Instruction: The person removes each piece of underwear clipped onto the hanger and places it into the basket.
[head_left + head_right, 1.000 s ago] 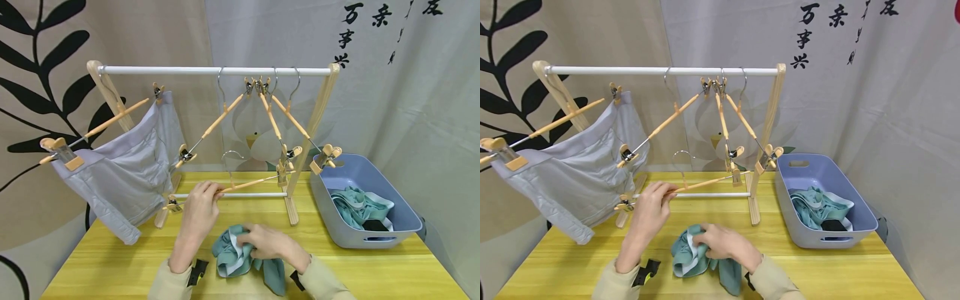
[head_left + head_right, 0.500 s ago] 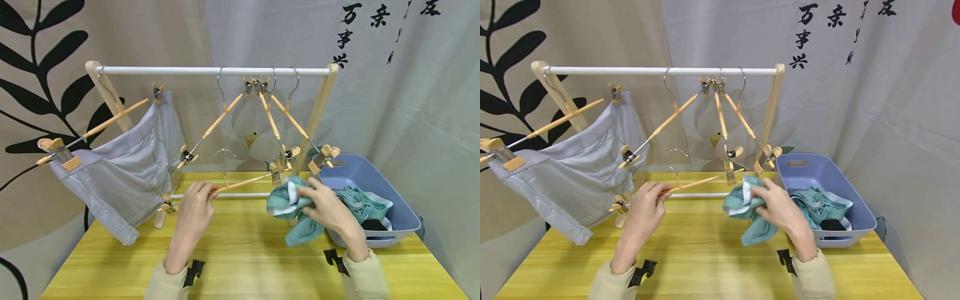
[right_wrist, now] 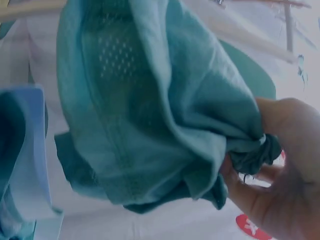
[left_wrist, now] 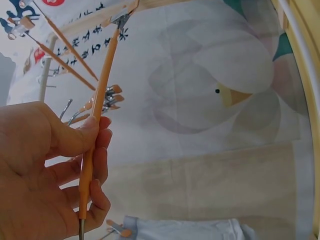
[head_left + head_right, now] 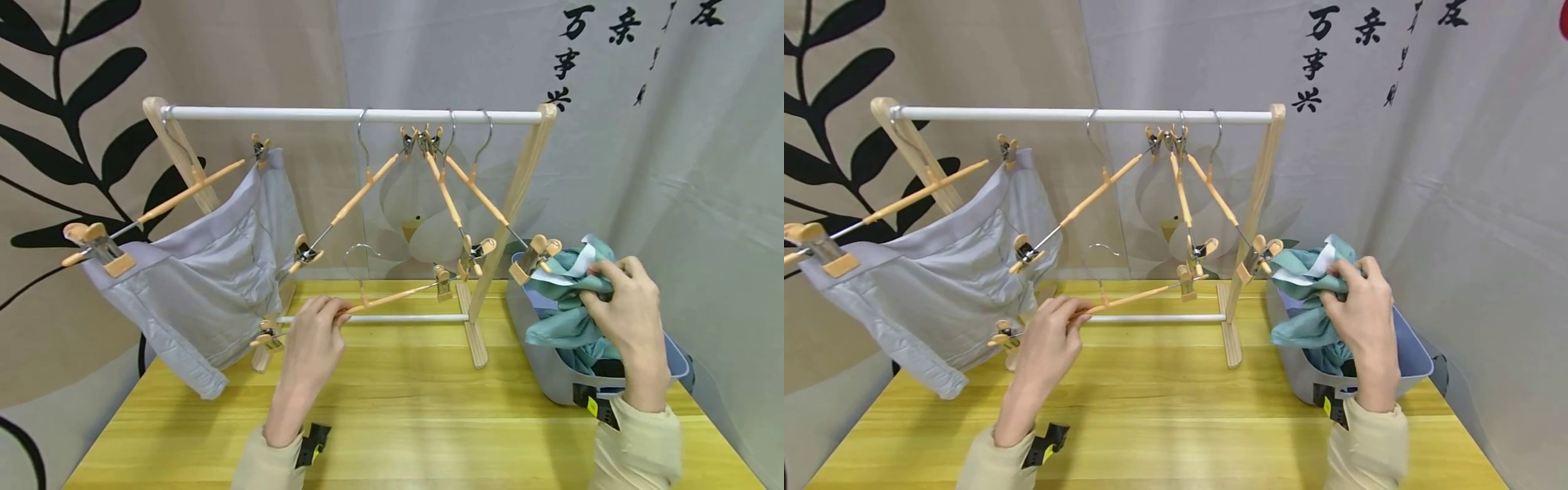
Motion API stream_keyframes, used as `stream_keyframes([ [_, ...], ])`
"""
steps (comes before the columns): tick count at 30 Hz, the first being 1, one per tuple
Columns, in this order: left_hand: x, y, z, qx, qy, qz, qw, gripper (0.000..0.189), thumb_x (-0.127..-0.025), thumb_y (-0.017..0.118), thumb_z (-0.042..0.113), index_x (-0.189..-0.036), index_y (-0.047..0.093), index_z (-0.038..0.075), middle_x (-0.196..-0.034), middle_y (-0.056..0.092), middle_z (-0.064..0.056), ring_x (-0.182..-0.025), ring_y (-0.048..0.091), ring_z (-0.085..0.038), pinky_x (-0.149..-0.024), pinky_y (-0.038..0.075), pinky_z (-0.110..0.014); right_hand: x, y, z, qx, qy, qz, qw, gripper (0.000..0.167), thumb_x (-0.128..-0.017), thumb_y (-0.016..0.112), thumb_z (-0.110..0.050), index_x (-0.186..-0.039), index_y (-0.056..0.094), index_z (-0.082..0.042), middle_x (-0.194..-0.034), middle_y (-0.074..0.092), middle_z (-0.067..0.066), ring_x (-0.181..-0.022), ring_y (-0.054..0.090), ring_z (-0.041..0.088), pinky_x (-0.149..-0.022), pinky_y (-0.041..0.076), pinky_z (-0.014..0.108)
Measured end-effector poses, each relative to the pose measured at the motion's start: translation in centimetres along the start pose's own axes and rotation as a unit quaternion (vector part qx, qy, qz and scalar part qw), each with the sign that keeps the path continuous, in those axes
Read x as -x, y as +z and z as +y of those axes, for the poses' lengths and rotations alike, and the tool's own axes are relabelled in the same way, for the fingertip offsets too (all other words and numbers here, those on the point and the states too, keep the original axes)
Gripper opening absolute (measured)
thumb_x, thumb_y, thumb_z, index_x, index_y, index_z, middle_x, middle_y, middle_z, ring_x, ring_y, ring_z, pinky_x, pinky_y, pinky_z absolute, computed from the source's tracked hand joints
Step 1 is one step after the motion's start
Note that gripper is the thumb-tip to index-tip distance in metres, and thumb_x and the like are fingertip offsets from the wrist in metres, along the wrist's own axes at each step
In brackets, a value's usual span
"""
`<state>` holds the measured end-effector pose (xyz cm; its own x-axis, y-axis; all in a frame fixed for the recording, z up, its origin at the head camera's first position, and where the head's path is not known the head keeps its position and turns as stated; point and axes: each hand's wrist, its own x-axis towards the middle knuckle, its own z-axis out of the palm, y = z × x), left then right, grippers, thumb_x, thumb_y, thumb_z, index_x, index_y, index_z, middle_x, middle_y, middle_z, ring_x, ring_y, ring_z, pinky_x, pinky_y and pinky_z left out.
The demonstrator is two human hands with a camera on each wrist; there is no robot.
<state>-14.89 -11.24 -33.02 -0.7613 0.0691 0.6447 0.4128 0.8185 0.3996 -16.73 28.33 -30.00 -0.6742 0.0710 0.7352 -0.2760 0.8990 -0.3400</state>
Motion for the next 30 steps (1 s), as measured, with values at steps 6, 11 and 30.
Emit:
stream_keyframes([
  [6,0.0,-0.3,-0.2,-0.011,-0.018,-0.010,0.9997,0.010,-0.085,0.065,0.004,-0.094,0.071,0.004,-0.089,0.069,-0.010,-0.084,0.064,-0.026,-0.073,0.053,-0.039,0.3,-0.5,1.7,0.031,0.102,-0.035,0.9937,0.025,-0.078,0.061,0.002,-0.103,0.061,0.001,-0.102,0.047,0.026,-0.086,0.046,0.044,-0.069,0.037,0.050],
  [11,0.1,-0.4,-0.3,-0.016,-0.024,-0.014,0.9995,0.010,-0.086,0.065,0.005,-0.095,0.070,0.004,-0.089,0.070,-0.009,-0.083,0.063,-0.026,-0.070,0.053,-0.039,0.6,-0.4,3.0,0.051,0.143,-0.079,0.9852,0.028,-0.081,0.057,-0.001,-0.108,0.058,0.002,-0.108,0.044,0.029,-0.092,0.044,0.048,-0.074,0.037,0.058],
  [30,0.3,-0.4,-0.5,-0.019,-0.030,-0.011,0.9993,0.009,-0.085,0.065,0.005,-0.093,0.071,0.005,-0.089,0.070,-0.009,-0.085,0.064,-0.027,-0.073,0.053,-0.040,1.8,0.5,5.6,0.098,0.185,-0.161,0.9645,0.035,-0.082,0.053,-0.005,-0.117,0.055,0.001,-0.120,0.035,0.037,-0.090,0.044,0.056,-0.066,0.038,0.063],
])
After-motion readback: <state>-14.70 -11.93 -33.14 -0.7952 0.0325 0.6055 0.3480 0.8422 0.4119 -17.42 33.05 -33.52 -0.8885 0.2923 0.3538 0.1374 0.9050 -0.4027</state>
